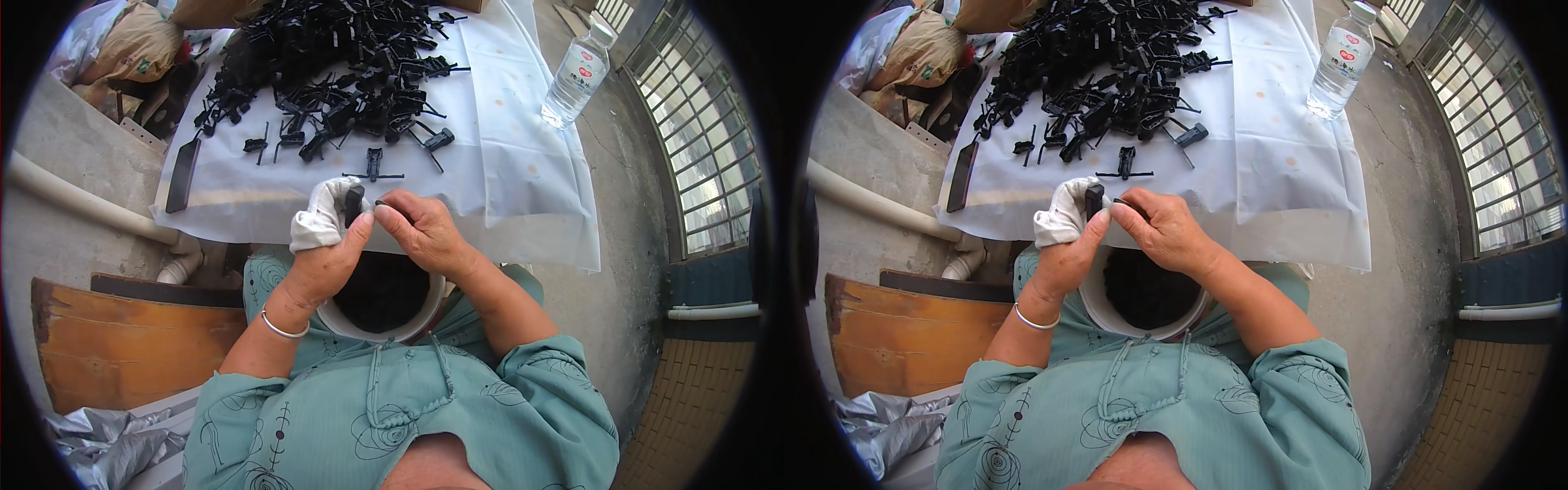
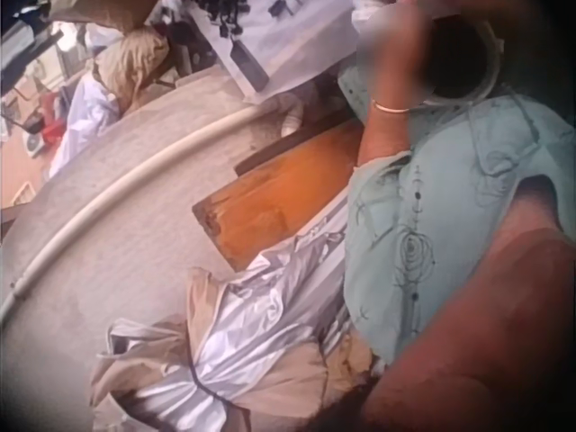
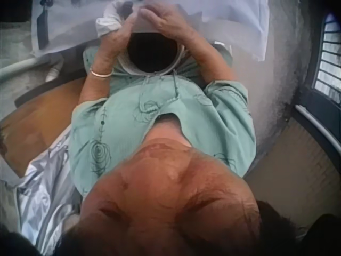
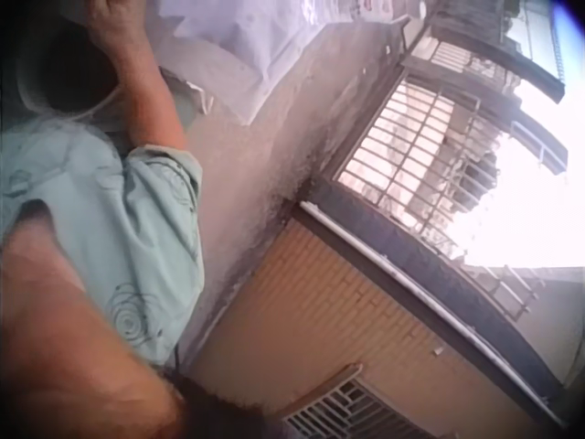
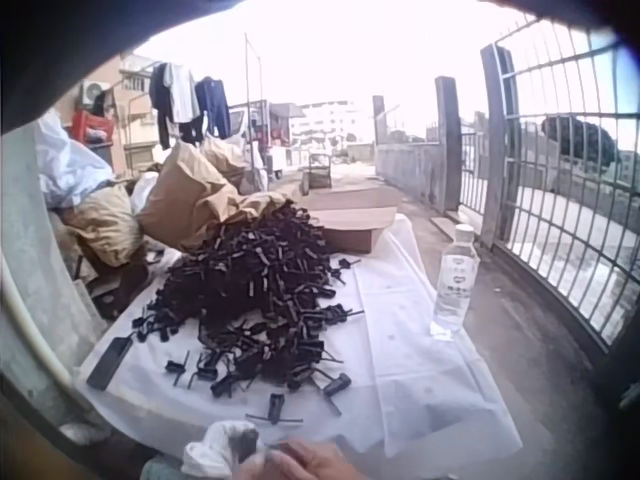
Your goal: Inspecting and wiping black plastic components using a white cloth at a workstation.
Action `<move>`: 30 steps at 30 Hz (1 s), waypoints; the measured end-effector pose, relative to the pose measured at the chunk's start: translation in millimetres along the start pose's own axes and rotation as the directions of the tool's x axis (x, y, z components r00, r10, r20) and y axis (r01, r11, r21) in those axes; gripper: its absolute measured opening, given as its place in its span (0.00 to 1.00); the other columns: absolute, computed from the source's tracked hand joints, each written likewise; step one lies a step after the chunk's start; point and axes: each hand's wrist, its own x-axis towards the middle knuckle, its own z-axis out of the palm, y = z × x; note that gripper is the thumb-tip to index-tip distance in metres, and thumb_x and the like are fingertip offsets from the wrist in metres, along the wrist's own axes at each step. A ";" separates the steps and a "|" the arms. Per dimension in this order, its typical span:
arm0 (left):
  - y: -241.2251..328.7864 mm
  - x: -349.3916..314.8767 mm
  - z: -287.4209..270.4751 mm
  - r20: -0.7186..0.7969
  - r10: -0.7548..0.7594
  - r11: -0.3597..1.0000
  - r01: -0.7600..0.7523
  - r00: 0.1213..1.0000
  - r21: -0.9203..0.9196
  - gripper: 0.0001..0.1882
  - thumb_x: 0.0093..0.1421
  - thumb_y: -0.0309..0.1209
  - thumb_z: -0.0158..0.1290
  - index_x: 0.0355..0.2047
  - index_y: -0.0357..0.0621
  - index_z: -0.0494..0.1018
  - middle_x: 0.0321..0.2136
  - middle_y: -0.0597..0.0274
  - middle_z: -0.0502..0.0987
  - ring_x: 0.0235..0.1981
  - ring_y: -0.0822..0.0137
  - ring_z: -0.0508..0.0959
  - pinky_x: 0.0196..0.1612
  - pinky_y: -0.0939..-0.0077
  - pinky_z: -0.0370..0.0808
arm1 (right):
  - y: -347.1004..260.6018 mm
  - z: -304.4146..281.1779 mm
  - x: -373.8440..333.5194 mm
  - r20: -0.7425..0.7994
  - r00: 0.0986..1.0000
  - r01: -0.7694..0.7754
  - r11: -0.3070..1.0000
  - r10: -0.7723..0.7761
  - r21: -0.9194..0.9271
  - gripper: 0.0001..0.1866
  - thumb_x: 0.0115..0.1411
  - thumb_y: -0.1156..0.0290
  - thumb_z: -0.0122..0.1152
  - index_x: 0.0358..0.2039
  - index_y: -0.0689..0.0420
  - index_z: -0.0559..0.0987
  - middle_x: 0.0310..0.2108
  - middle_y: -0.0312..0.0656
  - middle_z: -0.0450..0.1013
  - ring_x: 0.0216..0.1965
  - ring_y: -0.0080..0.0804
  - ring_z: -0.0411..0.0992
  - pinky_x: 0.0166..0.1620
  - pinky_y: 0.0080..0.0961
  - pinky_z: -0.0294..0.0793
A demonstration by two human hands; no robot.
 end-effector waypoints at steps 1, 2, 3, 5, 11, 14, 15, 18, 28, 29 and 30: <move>-1.7 2.0 -3.3 0.028 -0.033 0.998 0.035 0.999 -0.054 0.16 0.60 0.25 0.46 0.49 0.38 0.61 0.29 0.66 0.71 0.25 0.75 0.70 0.30 0.83 0.70 | -3.6 -4.7 0.2 -0.009 0.998 -0.056 0.980 0.055 -0.191 0.09 0.59 0.69 0.53 0.31 0.62 0.75 0.18 0.37 0.67 0.20 0.19 0.63 0.26 0.19 0.65; -0.1 0.4 -5.8 0.025 -0.033 0.998 0.034 0.999 -0.052 0.16 0.60 0.25 0.46 0.49 0.38 0.61 0.29 0.66 0.71 0.25 0.75 0.70 0.30 0.83 0.70 | 0.8 -7.7 0.6 -0.007 0.999 -0.054 0.980 0.053 -0.190 0.09 0.59 0.69 0.53 0.31 0.62 0.75 0.18 0.37 0.67 0.20 0.19 0.63 0.26 0.19 0.65; 10.0 0.7 -6.8 0.051 -0.211 0.952 0.217 0.976 -0.216 0.17 0.61 0.26 0.45 0.50 0.39 0.60 0.29 0.66 0.71 0.23 0.78 0.68 0.27 0.86 0.68 | 6.8 -10.7 -0.1 0.046 0.999 0.027 0.969 -0.016 -0.245 0.07 0.57 0.70 0.56 0.31 0.61 0.76 0.18 0.39 0.68 0.19 0.21 0.64 0.25 0.20 0.66; 14.8 2.3 -5.9 0.112 -0.355 0.842 0.370 0.928 -0.394 0.17 0.63 0.26 0.40 0.53 0.41 0.56 0.28 0.67 0.70 0.20 0.84 0.62 0.22 0.93 0.60 | 11.3 -13.9 0.0 0.099 0.992 0.105 0.950 -0.079 -0.295 0.07 0.55 0.71 0.58 0.31 0.61 0.76 0.18 0.40 0.69 0.18 0.23 0.65 0.24 0.21 0.66; 15.1 -3.4 -2.1 0.233 -0.302 0.927 0.342 0.925 -0.155 0.17 0.61 0.25 0.40 0.51 0.40 0.59 0.28 0.68 0.69 0.20 0.82 0.62 0.23 0.88 0.63 | 12.9 -7.1 4.1 -0.091 0.942 0.305 0.936 -0.324 -0.176 0.06 0.51 0.73 0.63 0.28 0.61 0.76 0.18 0.40 0.70 0.18 0.24 0.64 0.24 0.21 0.65; 15.2 -4.4 0.8 0.226 -0.232 0.957 0.263 0.946 -0.121 0.15 0.58 0.25 0.41 0.47 0.38 0.62 0.28 0.67 0.69 0.23 0.79 0.64 0.27 0.84 0.66 | 0.2 -5.2 1.6 -0.075 0.987 0.134 0.989 -0.139 -0.066 0.05 0.53 0.73 0.61 0.26 0.60 0.75 0.17 0.38 0.67 0.17 0.25 0.61 0.24 0.20 0.64; 14.4 -3.4 1.0 0.228 -0.231 0.957 0.263 0.946 -0.121 0.15 0.58 0.25 0.41 0.47 0.38 0.62 0.28 0.67 0.69 0.23 0.79 0.64 0.27 0.84 0.66 | -0.2 -6.9 1.6 -0.059 0.992 0.104 0.992 -0.108 -0.068 0.05 0.54 0.73 0.59 0.26 0.60 0.74 0.16 0.38 0.65 0.17 0.25 0.60 0.24 0.21 0.63; 9.9 -1.0 1.7 0.164 -0.192 0.981 0.189 0.968 0.034 0.14 0.57 0.24 0.42 0.44 0.37 0.63 0.28 0.64 0.69 0.26 0.76 0.67 0.31 0.81 0.68 | 3.5 -7.0 1.9 -0.004 0.992 0.126 0.989 -0.126 -0.075 0.08 0.57 0.71 0.55 0.24 0.60 0.73 0.15 0.40 0.63 0.17 0.27 0.58 0.23 0.23 0.62; 12.6 -10.1 4.7 0.124 0.021 0.963 -0.053 0.992 0.263 0.14 0.54 0.22 0.43 0.43 0.34 0.63 0.31 0.49 0.71 0.32 0.57 0.73 0.38 0.73 0.70 | 5.7 7.4 -0.8 0.053 0.995 0.088 0.995 -0.086 -0.053 0.12 0.60 0.68 0.49 0.24 0.62 0.73 0.17 0.49 0.67 0.18 0.42 0.63 0.25 0.30 0.65; 13.4 -11.4 2.4 0.122 0.001 0.964 -0.033 0.993 0.263 0.15 0.55 0.23 0.44 0.43 0.34 0.63 0.32 0.47 0.72 0.34 0.56 0.74 0.39 0.72 0.71 | 4.3 5.9 0.6 0.054 0.995 0.091 0.995 -0.088 -0.050 0.12 0.60 0.68 0.49 0.24 0.62 0.73 0.17 0.49 0.67 0.18 0.42 0.63 0.25 0.30 0.65; 14.0 -10.1 1.7 0.122 0.002 0.965 -0.034 0.992 0.261 0.15 0.55 0.23 0.44 0.43 0.34 0.63 0.32 0.47 0.72 0.34 0.56 0.74 0.39 0.72 0.71 | 4.5 -0.6 3.5 0.115 0.990 0.088 0.994 -0.079 -0.071 0.12 0.59 0.67 0.50 0.24 0.62 0.73 0.18 0.49 0.68 0.18 0.43 0.64 0.25 0.31 0.66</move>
